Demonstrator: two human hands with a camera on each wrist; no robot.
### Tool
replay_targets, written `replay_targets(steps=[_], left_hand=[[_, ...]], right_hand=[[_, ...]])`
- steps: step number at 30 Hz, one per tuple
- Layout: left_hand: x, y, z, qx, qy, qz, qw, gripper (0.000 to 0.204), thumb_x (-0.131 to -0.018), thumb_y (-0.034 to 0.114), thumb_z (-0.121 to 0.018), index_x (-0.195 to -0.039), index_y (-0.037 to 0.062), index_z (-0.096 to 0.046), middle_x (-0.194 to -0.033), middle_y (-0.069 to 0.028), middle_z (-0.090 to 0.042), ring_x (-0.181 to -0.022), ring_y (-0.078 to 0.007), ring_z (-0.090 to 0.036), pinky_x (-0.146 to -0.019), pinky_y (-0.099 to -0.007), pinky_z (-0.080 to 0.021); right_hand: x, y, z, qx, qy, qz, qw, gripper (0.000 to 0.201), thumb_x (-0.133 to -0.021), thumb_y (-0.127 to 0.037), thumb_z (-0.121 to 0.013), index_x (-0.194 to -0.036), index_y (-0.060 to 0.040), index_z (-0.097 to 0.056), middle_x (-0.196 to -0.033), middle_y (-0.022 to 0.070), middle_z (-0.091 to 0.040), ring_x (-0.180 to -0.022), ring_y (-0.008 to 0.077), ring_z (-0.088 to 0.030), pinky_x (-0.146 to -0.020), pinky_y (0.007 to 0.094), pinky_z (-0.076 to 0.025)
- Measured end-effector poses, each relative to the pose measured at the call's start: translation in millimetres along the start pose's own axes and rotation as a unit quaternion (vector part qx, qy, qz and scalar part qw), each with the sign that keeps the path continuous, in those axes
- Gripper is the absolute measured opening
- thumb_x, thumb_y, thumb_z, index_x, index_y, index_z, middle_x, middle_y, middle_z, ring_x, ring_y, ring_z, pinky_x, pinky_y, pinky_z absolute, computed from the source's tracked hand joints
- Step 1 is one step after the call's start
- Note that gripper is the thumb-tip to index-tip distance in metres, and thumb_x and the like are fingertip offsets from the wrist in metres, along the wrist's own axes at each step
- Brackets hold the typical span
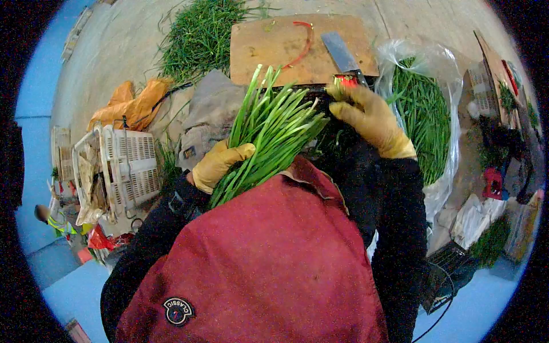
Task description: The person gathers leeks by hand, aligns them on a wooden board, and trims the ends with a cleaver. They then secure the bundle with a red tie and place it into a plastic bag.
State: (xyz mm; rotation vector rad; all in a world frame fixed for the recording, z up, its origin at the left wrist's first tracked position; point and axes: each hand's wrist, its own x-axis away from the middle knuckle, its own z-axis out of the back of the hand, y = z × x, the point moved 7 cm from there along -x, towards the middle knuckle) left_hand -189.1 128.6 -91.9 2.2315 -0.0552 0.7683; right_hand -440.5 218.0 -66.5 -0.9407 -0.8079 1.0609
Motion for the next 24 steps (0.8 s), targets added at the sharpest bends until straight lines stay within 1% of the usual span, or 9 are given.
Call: replay_targets(steps=[4,7,12,15,16,20,21,23,24], left_hand=[[-7,-5,-2,-0.048,-0.025,0.007,0.999,0.038,-0.091,0.021,-0.06,-0.124,0.0042,-0.054,-0.111,-0.0022,-0.062,-0.092,-0.0107,-0.059,-0.081,-0.026,-0.048],[-6,-5,-7,-0.056,-0.033,0.003,0.998,0.04,-0.091,0.022,-0.061,-0.126,0.0038,-0.052,-0.112,-0.0014,-0.062,-0.094,-0.0099,-0.058,-0.082,-0.0256,-0.047],[-6,-7,2,-0.078,-0.019,0.009,0.997,0.043,-0.09,0.026,-0.063,-0.126,0.0037,-0.052,-0.111,-0.0015,-0.062,-0.093,-0.0097,-0.058,-0.082,-0.0261,-0.047],[-12,-14,9,-0.056,-0.026,0.02,0.998,0.044,-0.09,0.026,-0.063,-0.126,0.0034,-0.052,-0.111,-0.0026,-0.062,-0.092,-0.0105,-0.059,-0.082,-0.0268,-0.048],[-13,-14,8,-0.044,-0.028,0.025,0.998,0.043,-0.09,0.026,-0.062,-0.126,0.0032,-0.052,-0.111,-0.0032,-0.063,-0.093,-0.0112,-0.059,-0.082,-0.0272,-0.048],[-12,-10,7,0.002,-0.041,0.035,0.999,0.044,-0.091,0.026,-0.059,-0.127,0.003,-0.051,-0.113,-0.006,-0.063,-0.095,-0.0143,-0.061,-0.085,-0.0295,-0.049],[-11,-9,7,0.013,-0.046,0.036,0.998,0.044,-0.09,0.026,-0.059,-0.127,0.003,-0.051,-0.114,-0.0067,-0.063,-0.096,-0.0151,-0.062,-0.086,-0.0303,-0.049],[-7,-4,3,0.058,-0.057,0.052,0.995,0.048,-0.089,0.027,-0.06,-0.129,0.0027,-0.05,-0.117,-0.0089,-0.062,-0.099,-0.0177,-0.062,-0.088,-0.0324,-0.049],[-6,-2,2,0.081,-0.064,0.059,0.993,0.049,-0.088,0.027,-0.06,-0.129,0.0026,-0.049,-0.118,-0.01,-0.062,-0.101,-0.0189,-0.062,-0.089,-0.0335,-0.05]], right_hand=[[-32,-42,-24,-0.168,-0.038,0.023,0.985,0.051,-0.082,-0.016,-0.066,-0.128,-0.0011,-0.05,-0.103,0.0059,-0.063,-0.093,0.0131,-0.057,-0.086,0.0279,-0.045],[-47,-29,-64,-0.293,-0.153,-0.045,0.943,0.043,-0.082,-0.013,-0.064,-0.121,0.0017,-0.054,-0.107,0.0057,-0.063,-0.097,0.0133,-0.057,-0.088,0.0286,-0.044],[-50,-29,-71,-0.324,-0.104,-0.064,0.938,0.037,-0.079,-0.01,-0.064,-0.113,0.0029,-0.059,-0.09,0.0053,-0.066,-0.079,0.0134,-0.062,-0.073,0.0262,-0.049],[-54,-16,-48,-0.372,-0.031,-0.044,0.927,0.043,-0.078,-0.01,-0.062,-0.117,0.0037,-0.056,-0.084,0.0053,-0.065,-0.076,0.0145,-0.062,-0.072,0.0255,-0.048],[-55,-20,-35,-0.382,0.033,0.016,0.924,0.05,-0.077,-0.01,-0.06,-0.124,0.004,-0.05,-0.081,0.0062,-0.064,-0.074,0.0153,-0.062,-0.072,0.0248,-0.048],[-28,9,62,-0.436,0.165,0.088,0.88,0.038,-0.083,-0.014,-0.059,-0.117,0.0024,-0.056,-0.09,0.0084,-0.064,-0.084,0.0203,-0.061,-0.087,0.0343,-0.045],[-14,12,83,-0.504,0.146,0.108,0.844,0.037,-0.083,-0.017,-0.059,-0.114,0.0024,-0.058,-0.093,0.0096,-0.064,-0.087,0.0216,-0.06,-0.089,0.0369,-0.044],[14,10,109,-0.501,0.101,0.152,0.846,0.036,-0.082,-0.021,-0.059,-0.109,0.002,-0.061,-0.097,0.0113,-0.064,-0.093,0.0237,-0.058,-0.092,0.0413,-0.042],[23,1,113,-0.429,0.073,0.175,0.883,0.036,-0.082,-0.023,-0.058,-0.108,0.0014,-0.062,-0.098,0.0119,-0.065,-0.095,0.0245,-0.058,-0.093,0.0433,-0.041]])
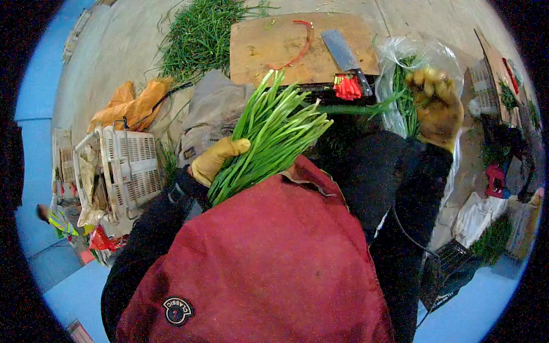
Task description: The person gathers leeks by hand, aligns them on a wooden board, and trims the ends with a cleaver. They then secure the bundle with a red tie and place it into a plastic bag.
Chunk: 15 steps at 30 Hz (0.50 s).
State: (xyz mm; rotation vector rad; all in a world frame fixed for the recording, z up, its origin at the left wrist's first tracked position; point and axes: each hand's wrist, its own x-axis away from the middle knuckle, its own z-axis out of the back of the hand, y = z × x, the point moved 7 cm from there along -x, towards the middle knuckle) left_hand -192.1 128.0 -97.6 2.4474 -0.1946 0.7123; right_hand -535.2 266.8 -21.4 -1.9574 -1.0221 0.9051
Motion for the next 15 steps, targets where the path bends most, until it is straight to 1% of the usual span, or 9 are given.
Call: replay_targets(steps=[2,3,4,5,7,10,13,14,15], left_hand=[[-2,-2,4,0.062,-0.008,0.016,0.998,0.052,-0.087,0.028,-0.061,-0.131,0.0026,-0.048,-0.121,-0.0119,-0.06,-0.103,-0.0214,-0.062,-0.091,-0.0354,-0.05],[-3,-5,6,0.093,-0.011,0.025,0.995,0.053,-0.086,0.028,-0.061,-0.131,0.0026,-0.048,-0.122,-0.0128,-0.06,-0.105,-0.0227,-0.062,-0.092,-0.0364,-0.05],[-4,-3,6,0.115,-0.016,0.01,0.993,0.054,-0.087,0.027,-0.06,-0.133,0.0026,-0.046,-0.124,-0.0139,-0.059,-0.107,-0.0247,-0.061,-0.093,-0.0386,-0.049],[-3,-2,7,0.124,-0.016,0.011,0.992,0.055,-0.087,0.027,-0.06,-0.133,0.0028,-0.045,-0.124,-0.014,-0.059,-0.107,-0.0248,-0.061,-0.094,-0.0391,-0.049],[-1,0,7,0.141,-0.017,0.016,0.99,0.056,-0.086,0.027,-0.061,-0.134,0.0034,-0.044,-0.124,-0.0143,-0.058,-0.107,-0.025,-0.061,-0.095,-0.0402,-0.048],[-6,4,12,0.126,-0.07,-0.022,0.989,0.061,-0.085,0.027,-0.063,-0.136,0.0037,-0.041,-0.127,-0.0154,-0.056,-0.108,-0.026,-0.06,-0.096,-0.0419,-0.048],[-3,-2,12,0.117,-0.025,0.012,0.993,0.065,-0.082,0.028,-0.066,-0.136,0.002,-0.04,-0.126,-0.0149,-0.057,-0.107,-0.0254,-0.061,-0.095,-0.0395,-0.049],[0,-8,14,0.093,0.0,0.033,0.995,0.066,-0.082,0.027,-0.067,-0.136,0.0018,-0.04,-0.125,-0.0149,-0.057,-0.107,-0.025,-0.061,-0.095,-0.0389,-0.049],[1,-13,18,0.07,0.025,0.056,0.996,0.066,-0.081,0.027,-0.067,-0.136,0.0015,-0.04,-0.125,-0.0149,-0.057,-0.107,-0.0246,-0.061,-0.095,-0.0382,-0.049]], right_hand=[[12,2,-13,0.222,-0.117,-0.037,0.967,0.038,-0.081,-0.028,-0.058,-0.107,0.0001,-0.064,-0.104,0.0125,-0.064,-0.102,0.0259,-0.055,-0.097,0.0441,-0.039],[18,14,-29,0.364,-0.181,-0.079,0.91,0.041,-0.081,-0.03,-0.057,-0.108,-0.0006,-0.065,-0.109,0.0127,-0.064,-0.106,0.0265,-0.054,-0.099,0.0431,-0.038],[31,36,-22,0.431,-0.111,-0.233,0.865,0.043,-0.083,-0.033,-0.057,-0.112,-0.002,-0.064,-0.116,0.012,-0.062,-0.114,0.0275,-0.052,-0.102,0.0379,-0.036],[40,49,-27,0.41,-0.042,-0.262,0.873,0.05,-0.084,-0.039,-0.057,-0.117,-0.002,-0.062,-0.121,0.0124,-0.06,-0.12,0.0261,-0.049,-0.103,0.0343,-0.034],[29,62,-25,0.432,-0.083,-0.164,0.883,0.064,-0.087,-0.051,-0.053,-0.129,-0.0027,-0.053,-0.13,0.0125,-0.054,-0.126,0.0238,-0.044,-0.104,0.035,-0.033],[22,104,-20,0.1,0.06,-0.138,0.984,0.084,-0.085,-0.066,-0.047,-0.141,-0.0027,-0.037,-0.139,0.0121,-0.045,-0.128,0.023,-0.042,-0.106,0.0344,-0.031],[13,146,-76,-0.043,0.012,-0.137,0.99,0.096,-0.082,-0.074,-0.039,-0.145,-0.0031,-0.028,-0.144,0.0114,-0.038,-0.129,0.0233,-0.041,-0.107,0.0342,-0.03],[11,150,-99,0.004,-0.02,-0.158,0.987,0.083,-0.087,-0.065,-0.04,-0.143,-0.0048,-0.033,-0.143,0.0105,-0.04,-0.129,0.0221,-0.041,-0.107,0.0338,-0.03],[10,149,-115,-0.059,-0.039,-0.161,0.984,0.076,-0.09,-0.06,-0.04,-0.144,-0.007,-0.033,-0.142,0.01,-0.041,-0.128,0.0217,-0.042,-0.107,0.0334,-0.031]])
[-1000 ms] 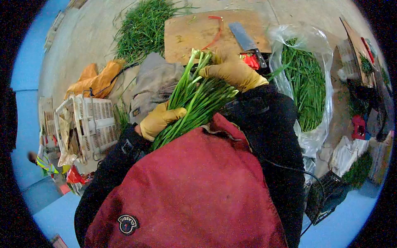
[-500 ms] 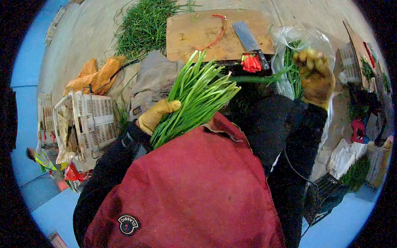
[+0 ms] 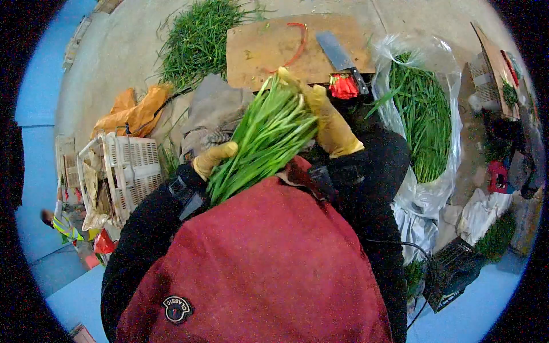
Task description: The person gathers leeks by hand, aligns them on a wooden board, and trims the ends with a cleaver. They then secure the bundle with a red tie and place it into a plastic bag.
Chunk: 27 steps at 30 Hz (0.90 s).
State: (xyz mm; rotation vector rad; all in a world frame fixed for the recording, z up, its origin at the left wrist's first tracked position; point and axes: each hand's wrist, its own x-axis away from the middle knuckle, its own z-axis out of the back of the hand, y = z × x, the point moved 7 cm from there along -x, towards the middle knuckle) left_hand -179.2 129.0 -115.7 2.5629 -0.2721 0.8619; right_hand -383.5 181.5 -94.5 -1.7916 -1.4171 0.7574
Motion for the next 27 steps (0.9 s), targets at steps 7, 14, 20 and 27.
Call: replay_targets(steps=[7,14,20,27], left_hand=[[-4,13,0,-0.113,-0.036,-0.044,0.992,0.076,-0.076,0.031,-0.071,-0.138,0.0018,-0.038,-0.129,-0.0128,-0.054,-0.11,-0.0226,-0.058,-0.096,-0.0354,-0.046],[-12,21,-44,-0.189,-0.058,-0.044,0.979,0.056,-0.085,0.026,-0.066,-0.133,0.0028,-0.046,-0.125,-0.008,-0.057,-0.108,-0.0176,-0.058,-0.095,-0.0322,-0.044],[-14,25,-40,-0.303,-0.056,-0.046,0.95,0.049,-0.089,0.031,-0.063,-0.128,0.0044,-0.052,-0.118,-0.0047,-0.06,-0.106,-0.0142,-0.056,-0.093,-0.0288,-0.043],[-13,84,-65,-0.417,0.034,-0.298,0.858,0.05,-0.088,0.025,-0.065,-0.13,0.0055,-0.046,-0.118,-0.0044,-0.056,-0.105,-0.0137,-0.053,-0.091,-0.0289,-0.043]], right_hand=[[38,8,55,-0.089,0.103,-0.04,0.99,0.081,-0.089,-0.066,-0.036,-0.144,-0.0075,-0.029,-0.141,0.0126,-0.04,-0.128,0.0243,-0.041,-0.106,0.0394,-0.032],[30,40,-13,-0.144,0.007,-0.096,0.985,0.092,-0.075,-0.054,-0.07,-0.143,-0.0088,-0.03,-0.137,0.01,-0.046,-0.125,0.0255,-0.045,-0.105,0.0433,-0.037],[-9,15,-46,-0.231,0.042,-0.038,0.971,0.077,-0.077,-0.031,-0.072,-0.141,-0.0088,-0.036,-0.121,0.0119,-0.058,-0.108,0.0236,-0.058,-0.094,0.0392,-0.048],[-11,22,-35,-0.23,0.094,-0.038,0.968,0.07,-0.077,-0.023,-0.071,-0.136,-0.002,-0.04,-0.114,0.0121,-0.062,-0.101,0.0227,-0.062,-0.09,0.0363,-0.05]])
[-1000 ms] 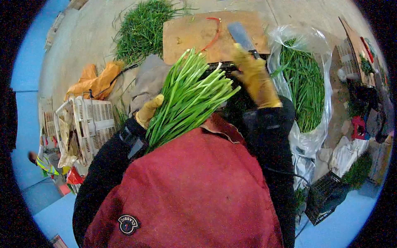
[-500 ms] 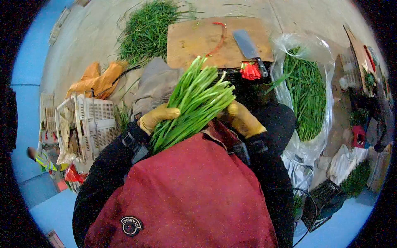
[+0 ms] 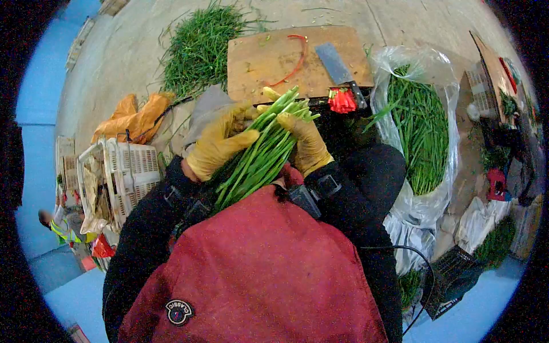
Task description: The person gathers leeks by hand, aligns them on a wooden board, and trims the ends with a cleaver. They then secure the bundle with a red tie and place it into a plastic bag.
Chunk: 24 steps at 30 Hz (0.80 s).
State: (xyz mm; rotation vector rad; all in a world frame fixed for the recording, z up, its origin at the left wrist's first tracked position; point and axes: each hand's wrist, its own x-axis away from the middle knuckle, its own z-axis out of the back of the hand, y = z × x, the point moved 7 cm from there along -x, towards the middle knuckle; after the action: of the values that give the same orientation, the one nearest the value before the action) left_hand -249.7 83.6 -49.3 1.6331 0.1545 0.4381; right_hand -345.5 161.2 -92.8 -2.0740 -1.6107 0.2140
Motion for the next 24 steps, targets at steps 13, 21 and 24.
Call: replay_targets(steps=[13,21,24], left_hand=[[-25,34,-9,-0.292,0.054,-0.251,0.921,0.02,-0.081,0.013,-0.071,-0.098,0.003,-0.066,-0.102,-0.0093,-0.062,-0.097,-0.0217,-0.057,-0.085,-0.0326,-0.044],[-26,24,-8,-0.228,0.088,-0.187,0.951,0.015,-0.083,0.008,-0.068,-0.095,0.003,-0.061,-0.095,-0.0067,-0.057,-0.088,-0.0176,-0.056,-0.078,-0.0287,-0.045],[-27,15,-6,-0.173,0.096,-0.187,0.962,0.018,-0.085,0.006,-0.066,-0.1,0.0022,-0.058,-0.096,-0.006,-0.054,-0.088,-0.0156,-0.055,-0.076,-0.0279,-0.046]], right_hand=[[5,4,15,0.012,0.03,-0.009,0.999,0.055,-0.081,-0.016,-0.065,-0.132,-0.0044,-0.046,-0.113,0.0094,-0.061,-0.1,0.0201,-0.061,-0.089,0.0353,-0.05],[5,-6,0,0.015,0.003,0.036,0.999,0.057,-0.081,-0.015,-0.066,-0.133,-0.0039,-0.047,-0.114,0.0075,-0.061,-0.1,0.0175,-0.061,-0.089,0.033,-0.049],[3,-2,6,0.002,0.007,0.018,1.0,0.054,-0.081,-0.015,-0.066,-0.131,-0.0034,-0.049,-0.113,0.0086,-0.062,-0.099,0.0183,-0.061,-0.089,0.0332,-0.05]])
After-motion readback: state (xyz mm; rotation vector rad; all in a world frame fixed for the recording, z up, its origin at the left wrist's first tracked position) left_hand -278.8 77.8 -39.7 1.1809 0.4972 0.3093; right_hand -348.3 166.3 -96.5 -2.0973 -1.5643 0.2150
